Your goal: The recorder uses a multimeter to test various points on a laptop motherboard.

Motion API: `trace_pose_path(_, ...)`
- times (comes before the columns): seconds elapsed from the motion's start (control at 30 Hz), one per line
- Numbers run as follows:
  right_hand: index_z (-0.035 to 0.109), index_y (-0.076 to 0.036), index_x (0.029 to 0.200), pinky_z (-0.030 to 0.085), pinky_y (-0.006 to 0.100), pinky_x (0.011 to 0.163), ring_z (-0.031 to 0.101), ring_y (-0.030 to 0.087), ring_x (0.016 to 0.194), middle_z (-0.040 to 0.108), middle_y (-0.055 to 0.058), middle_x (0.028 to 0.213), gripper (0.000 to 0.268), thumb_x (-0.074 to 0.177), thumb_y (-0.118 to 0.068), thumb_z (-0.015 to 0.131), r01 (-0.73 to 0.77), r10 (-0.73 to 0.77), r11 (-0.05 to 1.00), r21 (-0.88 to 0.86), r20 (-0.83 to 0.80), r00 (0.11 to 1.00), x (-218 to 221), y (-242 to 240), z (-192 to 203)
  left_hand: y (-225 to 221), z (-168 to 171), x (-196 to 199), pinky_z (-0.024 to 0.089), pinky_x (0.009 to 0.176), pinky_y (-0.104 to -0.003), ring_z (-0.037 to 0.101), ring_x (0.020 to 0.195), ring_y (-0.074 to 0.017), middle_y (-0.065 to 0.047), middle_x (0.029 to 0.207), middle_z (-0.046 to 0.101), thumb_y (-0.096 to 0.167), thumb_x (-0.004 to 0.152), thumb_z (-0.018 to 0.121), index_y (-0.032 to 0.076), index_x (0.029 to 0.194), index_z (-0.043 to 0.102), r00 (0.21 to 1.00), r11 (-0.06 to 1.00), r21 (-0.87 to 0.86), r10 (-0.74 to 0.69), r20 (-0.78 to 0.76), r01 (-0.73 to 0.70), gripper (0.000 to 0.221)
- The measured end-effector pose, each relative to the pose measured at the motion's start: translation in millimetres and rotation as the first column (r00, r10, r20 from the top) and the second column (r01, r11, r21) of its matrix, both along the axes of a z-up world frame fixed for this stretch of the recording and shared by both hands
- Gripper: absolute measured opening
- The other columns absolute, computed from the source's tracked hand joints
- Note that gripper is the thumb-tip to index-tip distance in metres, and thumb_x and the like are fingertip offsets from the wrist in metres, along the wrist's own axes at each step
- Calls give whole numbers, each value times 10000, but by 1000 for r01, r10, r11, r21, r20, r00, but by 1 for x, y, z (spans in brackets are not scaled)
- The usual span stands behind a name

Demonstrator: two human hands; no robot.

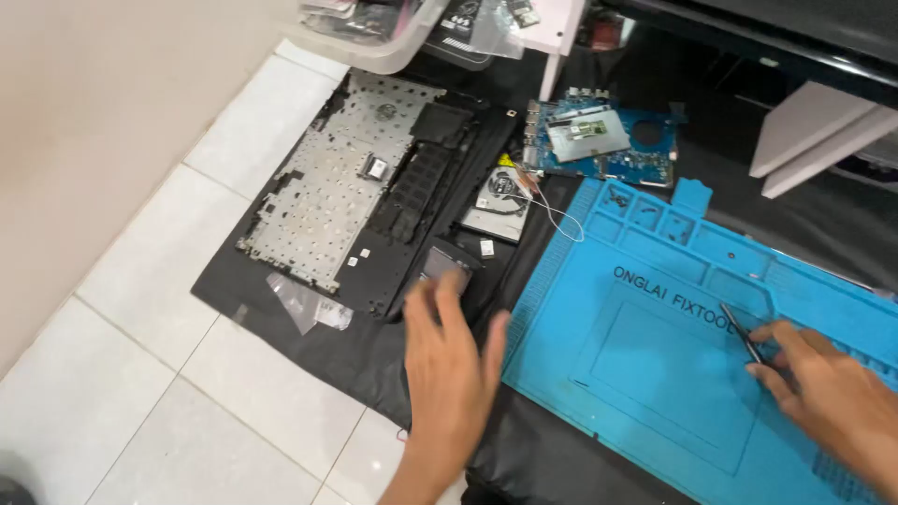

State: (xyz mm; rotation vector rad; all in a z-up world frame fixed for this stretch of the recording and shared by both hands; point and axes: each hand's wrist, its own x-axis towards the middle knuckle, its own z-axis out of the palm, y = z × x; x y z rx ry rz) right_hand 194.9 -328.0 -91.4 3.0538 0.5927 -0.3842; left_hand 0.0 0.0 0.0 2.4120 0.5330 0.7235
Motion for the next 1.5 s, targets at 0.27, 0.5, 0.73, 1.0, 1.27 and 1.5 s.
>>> trace_pose_path(0.27, 619, -236, 1292, 627, 363, 846, 743, 196, 1039, 695, 8, 1185, 481, 872, -449, 715, -226, 267, 955, 191, -227, 937, -11, 131, 85, 32, -33, 29, 448, 914, -496, 526, 1024, -411, -246, 1196, 530, 180, 848, 780, -62, 1492, 359, 984, 981, 96, 175, -37, -171, 806)
trace_pose_path(0.5, 496, -89, 1415, 547, 422, 932, 640, 332, 1189, 614, 156, 1340, 629, 838, -165, 734, -347, 636, 468, 813, -38, 771, -41, 209, 83, 22, -9, 25, 556, 853, -379, 698, 1001, -307, -171, 1137, 642, 169, 764, 881, 10, 1354, 474, 986, 945, -316, -35, 165, 86, 734)
trace_pose_path(0.73, 558, -11, 1360, 545, 409, 1000, 665, 321, 1216, 666, 179, 1311, 468, 932, -130, 705, -329, 696, 376, 866, -29, 717, -46, 190, 46, 18, -10, 27, 556, 831, -306, 656, 968, -154, -90, 1090, 656, 120, 751, 875, 10, 1359, 482, 940, 732, -611, -118, 321, 301, 733)
trace_pose_path(1.0, 439, 6, 1457, 537, 397, 1036, 681, 241, 1200, 682, 153, 1276, 574, 955, -113, 690, 29, 771, 370, 928, -325, 548, -54, 153, 32, -12, -22, 36, 528, 841, -276, 612, 956, -127, -69, 1072, 623, 121, 826, 839, 9, 1322, 525, 933, 709, -667, 34, 358, 230, 597)
trace_pose_path(1.27, 545, -3, 1342, 554, 345, 970, 673, 185, 1099, 697, 103, 1159, 358, 994, -58, 605, 162, 758, 337, 927, -370, 537, -3, 145, -14, -17, -13, 68, 548, 854, -336, 626, 992, -211, -93, 1152, 514, 224, 738, 896, 45, 1327, 587, 938, 866, -422, -133, 322, 267, 689)
trace_pose_path(1.5, 657, -63, 1206, 578, 315, 719, 699, 168, 873, 704, 75, 1009, 232, 979, -98, 623, -190, 296, 431, 882, 60, 953, 105, 158, -6, 3, -12, 147, 511, 802, -437, 636, 978, -382, -204, 1054, 628, 312, 734, 929, 3, 1306, 560, 942, 971, -27, -222, 254, 236, 748)
